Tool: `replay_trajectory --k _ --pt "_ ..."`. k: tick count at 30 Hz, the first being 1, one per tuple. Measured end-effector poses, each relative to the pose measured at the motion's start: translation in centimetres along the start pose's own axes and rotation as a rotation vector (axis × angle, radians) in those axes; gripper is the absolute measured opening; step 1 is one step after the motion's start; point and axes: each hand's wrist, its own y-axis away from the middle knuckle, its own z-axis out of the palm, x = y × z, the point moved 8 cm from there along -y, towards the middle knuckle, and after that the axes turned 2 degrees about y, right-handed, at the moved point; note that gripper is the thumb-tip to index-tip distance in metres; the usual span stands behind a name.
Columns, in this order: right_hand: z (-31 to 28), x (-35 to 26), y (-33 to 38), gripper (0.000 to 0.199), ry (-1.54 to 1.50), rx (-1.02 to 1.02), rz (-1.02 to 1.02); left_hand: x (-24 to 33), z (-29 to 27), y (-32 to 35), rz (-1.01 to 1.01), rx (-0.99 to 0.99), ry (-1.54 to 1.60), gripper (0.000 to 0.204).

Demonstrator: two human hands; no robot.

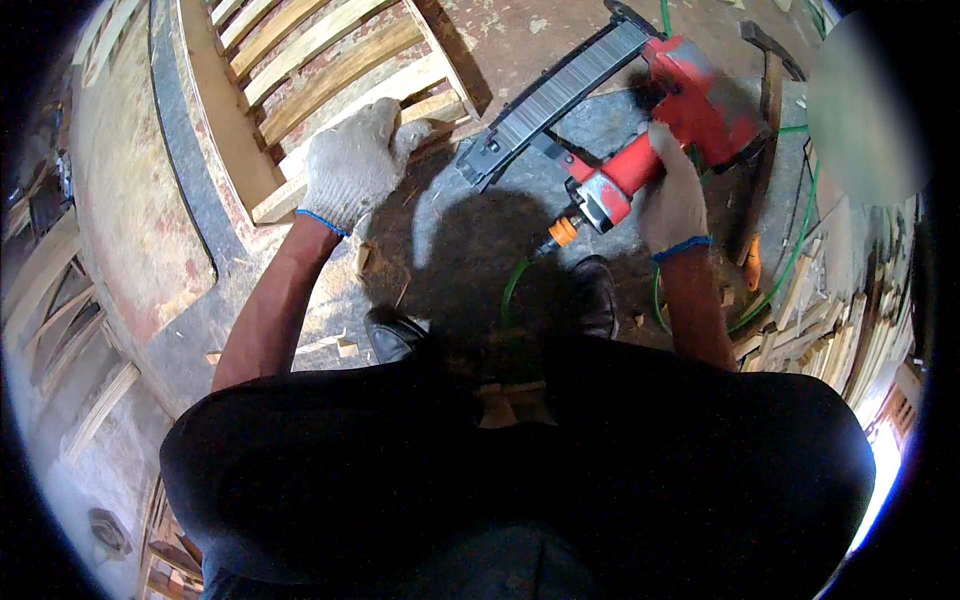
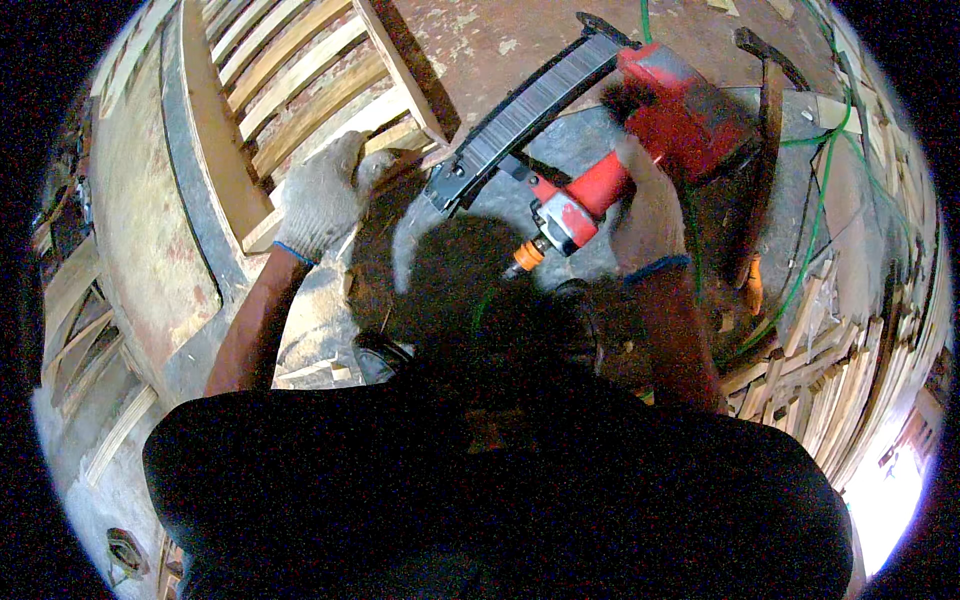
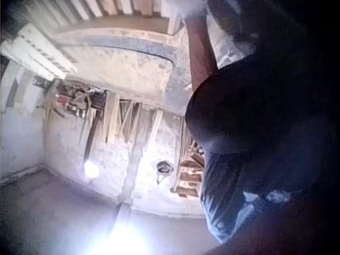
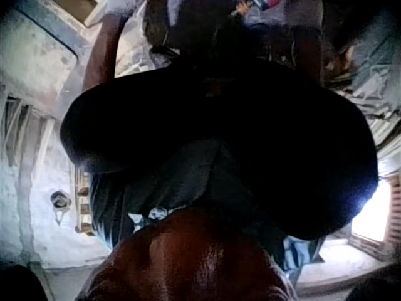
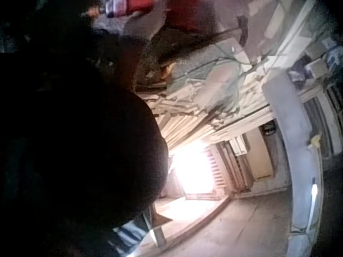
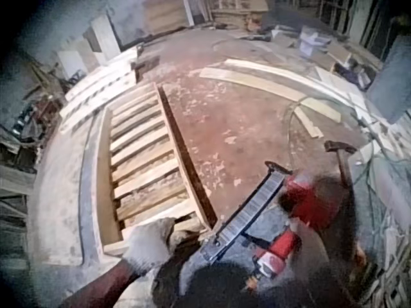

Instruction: The person assembles a wooden slatted structure on the floor using a pneumatic nail gun. They then move to a table saw to measure and cut additional wooden planks using a tape measure and pencil.

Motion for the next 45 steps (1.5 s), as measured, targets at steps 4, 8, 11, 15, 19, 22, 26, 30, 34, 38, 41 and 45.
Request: replay_trajectory --k 4,8,11,15,19,22,26,30,34,38,41,45 --pt "-1.3 -1.8 -2.3 0.026 0.14 0.052 -0.153 0.7 0.1 -0.9 0.055 -0.004 -0.018 0.048" --pt "-2.0 -1.3 -4.1 0.02 -0.055 -0.027 0.069 0.8 -0.4 -0.2 0.012 0.003 -0.005 0.048" --pt "-0.3 -5.1 -2.2 0.019 -0.16 -0.172 0.111 0.6 -0.2 -0.2 0.009 0.008 0.014 0.049" --pt "0.0 -6.9 -0.8 0.033 -0.047 -0.416 0.248 0.3 0.4 -0.6 -0.028 -0.052 0.009 0.055" --pt "1.7 -6.2 -0.2 0.028 -0.012 -0.702 0.43 0.0 0.6 -0.4 -0.035 -0.055 -0.024 0.059" --pt "3.6 -5.5 -0.1 0.03 0.098 -0.744 0.509 0.3 0.2 -0.4 0.027 0.034 -0.001 0.045" --pt "5.2 -5.6 -1.3 0.035 0.447 -0.813 0.323 0.2 0.4 -0.5 0.026 0.031 0.006 0.045" --pt "5.1 -6.1 -0.8 0.034 0.456 -0.75 0.334 0.1 0.6 -0.3 0.011 0.047 -0.011 0.046" --pt "4.7 -6.1 -0.6 0.034 0.314 -0.694 0.412 0.0 0.8 -0.4 0.01 -0.025 -0.104 0.051" --pt "3.1 -4.1 -0.3 0.035 0.148 -0.694 0.485 -0.1 0.9 -0.5 0.008 -0.022 -0.055 0.049" --pt "2.6 -3.2 -0.1 0.035 0.021 -0.651 0.575 0.0 0.8 -0.5 -0.005 -0.031 -0.061 0.049" --pt "1.7 -1.5 -0.2 0.035 -0.084 -0.682 0.68 -0.3 1.1 -0.4 0.017 0.021 -0.042 0.049"
